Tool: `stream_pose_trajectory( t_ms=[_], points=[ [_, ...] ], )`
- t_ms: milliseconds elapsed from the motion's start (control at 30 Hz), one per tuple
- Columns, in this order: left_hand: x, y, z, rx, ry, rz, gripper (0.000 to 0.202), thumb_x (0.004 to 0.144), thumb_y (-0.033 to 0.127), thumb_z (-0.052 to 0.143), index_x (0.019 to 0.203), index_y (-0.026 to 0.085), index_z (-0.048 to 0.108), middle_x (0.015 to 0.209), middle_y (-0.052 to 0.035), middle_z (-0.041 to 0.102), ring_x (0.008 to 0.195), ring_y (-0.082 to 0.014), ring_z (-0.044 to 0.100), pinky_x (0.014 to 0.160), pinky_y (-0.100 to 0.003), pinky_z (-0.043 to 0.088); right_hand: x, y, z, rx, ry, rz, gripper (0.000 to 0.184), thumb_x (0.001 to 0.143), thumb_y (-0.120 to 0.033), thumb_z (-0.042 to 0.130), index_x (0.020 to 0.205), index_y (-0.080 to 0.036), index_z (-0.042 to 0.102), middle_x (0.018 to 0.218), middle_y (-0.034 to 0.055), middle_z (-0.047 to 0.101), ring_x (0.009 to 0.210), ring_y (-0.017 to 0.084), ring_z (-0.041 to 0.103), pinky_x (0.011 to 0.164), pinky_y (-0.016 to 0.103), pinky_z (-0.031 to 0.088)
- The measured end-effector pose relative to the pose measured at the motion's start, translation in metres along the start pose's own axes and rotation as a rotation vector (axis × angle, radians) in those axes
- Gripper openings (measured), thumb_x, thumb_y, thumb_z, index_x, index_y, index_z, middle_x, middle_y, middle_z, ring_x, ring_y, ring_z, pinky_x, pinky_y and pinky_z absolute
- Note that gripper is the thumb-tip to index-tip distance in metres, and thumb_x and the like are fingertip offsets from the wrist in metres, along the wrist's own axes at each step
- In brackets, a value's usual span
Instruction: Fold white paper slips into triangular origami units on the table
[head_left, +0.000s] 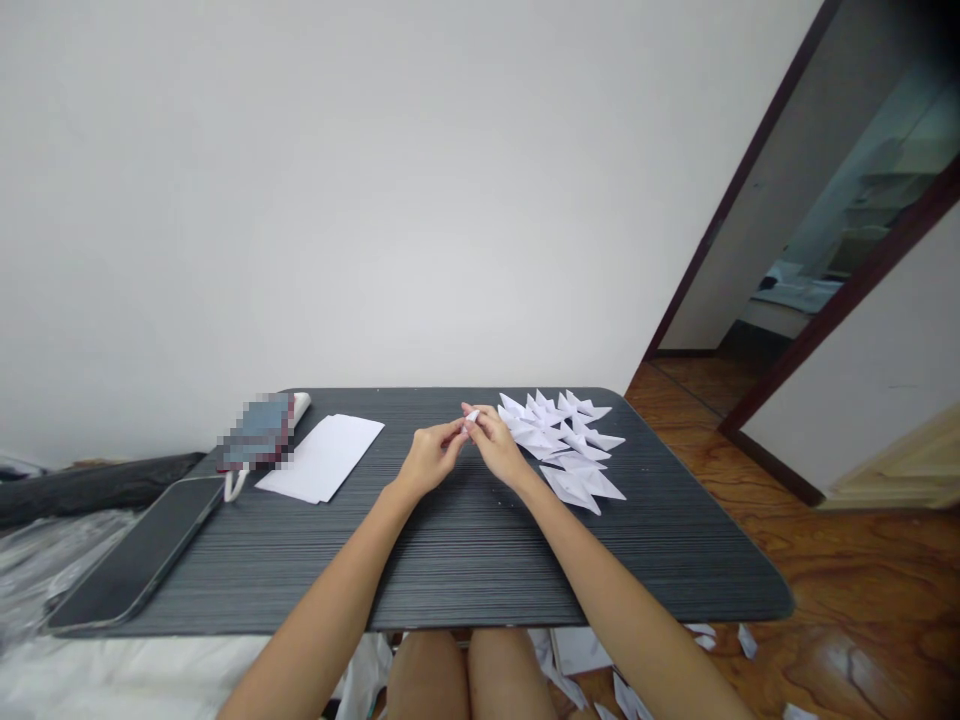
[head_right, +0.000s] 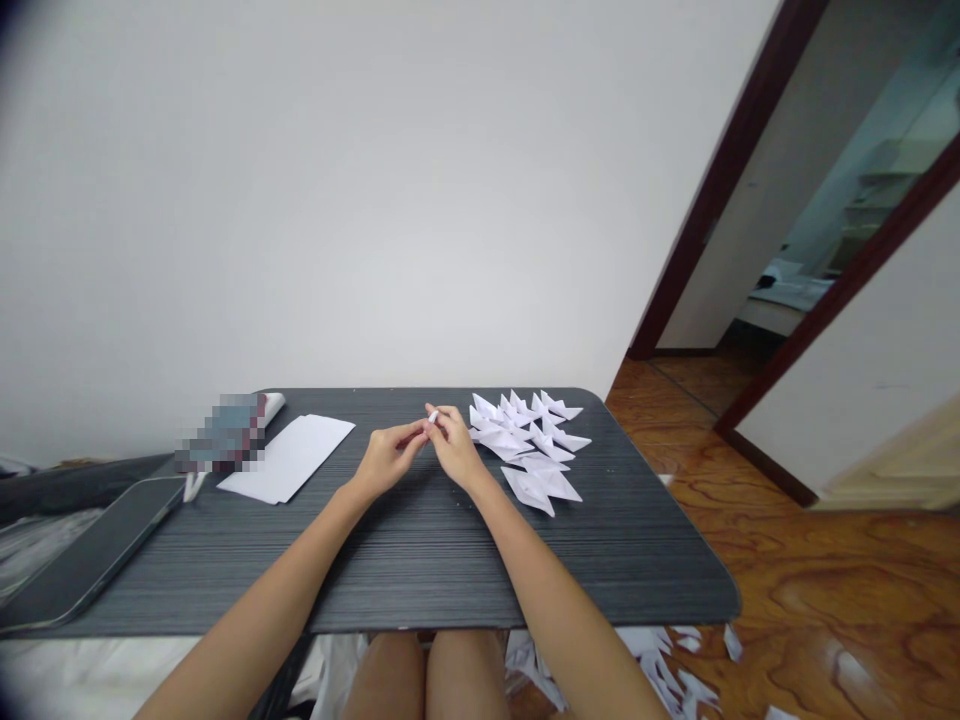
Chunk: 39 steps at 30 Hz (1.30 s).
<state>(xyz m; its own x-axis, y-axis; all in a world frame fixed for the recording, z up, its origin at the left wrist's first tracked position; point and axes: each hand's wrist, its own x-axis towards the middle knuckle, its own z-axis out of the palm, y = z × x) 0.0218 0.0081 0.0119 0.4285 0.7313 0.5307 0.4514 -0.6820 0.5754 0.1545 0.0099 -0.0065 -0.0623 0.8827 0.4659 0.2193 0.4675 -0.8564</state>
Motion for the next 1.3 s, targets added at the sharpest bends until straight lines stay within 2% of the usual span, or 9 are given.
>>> stream_pose_trajectory(
  t_ms=[167,333,467,633,867,967,1100,1200,1300],
  points=[
    [-0.001,-0.002,0.000,-0.043,0.018,0.017,0.030,0.079,0.026,0.042,0.101,0.014,0.059,0.089,-0.0087,0.065,0.073,-0.0163,0.060,0.067,-0.024,0.045,0.000,-0.006,-0.002,-0.035,-0.040,-0.052,0.033,0.082,-0.034,0.038,0.107,-0.018,0.053,0.106,0.0082,0.043,0.104,0.016,0.044,0.088,0.029,0.038],
    [-0.002,-0.005,0.001,0.048,0.048,0.046,0.035,0.081,0.022,0.036,0.112,0.012,0.050,0.081,-0.0081,0.065,0.064,-0.0137,0.060,0.062,-0.023,0.045,-0.004,-0.009,0.001,-0.143,-0.016,-0.133,0.034,0.082,-0.025,0.036,0.114,-0.018,0.048,0.104,0.0094,0.042,0.090,0.015,0.049,0.077,0.028,0.045],
    [-0.003,-0.006,0.002,0.044,0.039,0.038,0.035,0.080,0.019,0.036,0.114,0.013,0.044,0.086,-0.0083,0.063,0.069,-0.0133,0.060,0.066,-0.023,0.045,-0.007,-0.007,0.005,-0.272,0.078,-0.185,0.042,0.076,-0.014,0.040,0.117,-0.019,0.045,0.106,0.0104,0.040,0.078,0.014,0.051,0.071,0.029,0.046],
    [0.000,-0.007,0.001,-0.206,0.076,-0.071,0.026,0.079,0.023,0.041,0.103,0.016,0.046,0.070,-0.0017,0.062,0.063,-0.0115,0.060,0.064,-0.023,0.048,-0.005,-0.012,-0.001,-0.240,0.123,-0.229,0.039,0.076,-0.010,0.038,0.108,-0.024,0.054,0.105,0.0074,0.045,0.074,0.012,0.052,0.070,0.029,0.045],
    [0.008,-0.005,-0.005,-0.660,0.211,-0.303,0.017,0.072,0.027,0.048,0.071,0.011,0.055,0.065,-0.0015,0.060,0.057,-0.0120,0.060,0.058,-0.026,0.053,-0.003,-0.018,-0.010,-0.177,0.074,-0.277,0.033,0.077,-0.011,0.040,0.099,-0.026,0.060,0.108,0.0057,0.044,0.080,0.012,0.053,0.070,0.028,0.045],
    [0.008,0.000,-0.003,-0.824,0.152,-0.408,0.020,0.069,0.029,0.054,0.079,0.011,0.054,0.067,-0.0019,0.062,0.060,-0.0140,0.061,0.061,-0.030,0.054,-0.004,-0.014,-0.010,-0.266,0.089,-0.338,0.036,0.079,-0.009,0.036,0.101,-0.027,0.058,0.108,0.0065,0.041,0.079,0.011,0.052,0.073,0.030,0.044],
    [0.007,0.004,0.004,-0.990,0.015,-0.555,0.038,0.067,0.031,0.061,0.096,0.011,0.048,0.068,-0.0052,0.064,0.061,-0.0166,0.063,0.067,-0.036,0.053,-0.004,-0.007,-0.010,-0.343,0.068,-0.399,0.038,0.080,-0.008,0.034,0.105,-0.027,0.056,0.110,0.0077,0.038,0.083,0.012,0.051,0.075,0.032,0.044],
    [0.007,0.004,0.006,-1.012,-0.004,-0.559,0.043,0.064,0.027,0.065,0.099,0.008,0.049,0.072,-0.0085,0.065,0.065,-0.0176,0.063,0.070,-0.035,0.052,-0.004,-0.007,-0.011,-0.336,0.040,-0.402,0.039,0.079,-0.008,0.034,0.105,-0.027,0.055,0.111,0.0072,0.038,0.085,0.013,0.051,0.075,0.032,0.045],
    [0.008,-0.001,0.004,-0.927,-0.026,-0.500,0.044,0.064,0.027,0.065,0.100,0.006,0.052,0.074,-0.0085,0.065,0.065,-0.0163,0.062,0.065,-0.031,0.052,-0.003,-0.010,-0.012,-0.278,0.043,-0.375,0.038,0.075,-0.008,0.038,0.103,-0.026,0.057,0.108,0.0069,0.043,0.085,0.013,0.051,0.076,0.032,0.044]
  ],
)
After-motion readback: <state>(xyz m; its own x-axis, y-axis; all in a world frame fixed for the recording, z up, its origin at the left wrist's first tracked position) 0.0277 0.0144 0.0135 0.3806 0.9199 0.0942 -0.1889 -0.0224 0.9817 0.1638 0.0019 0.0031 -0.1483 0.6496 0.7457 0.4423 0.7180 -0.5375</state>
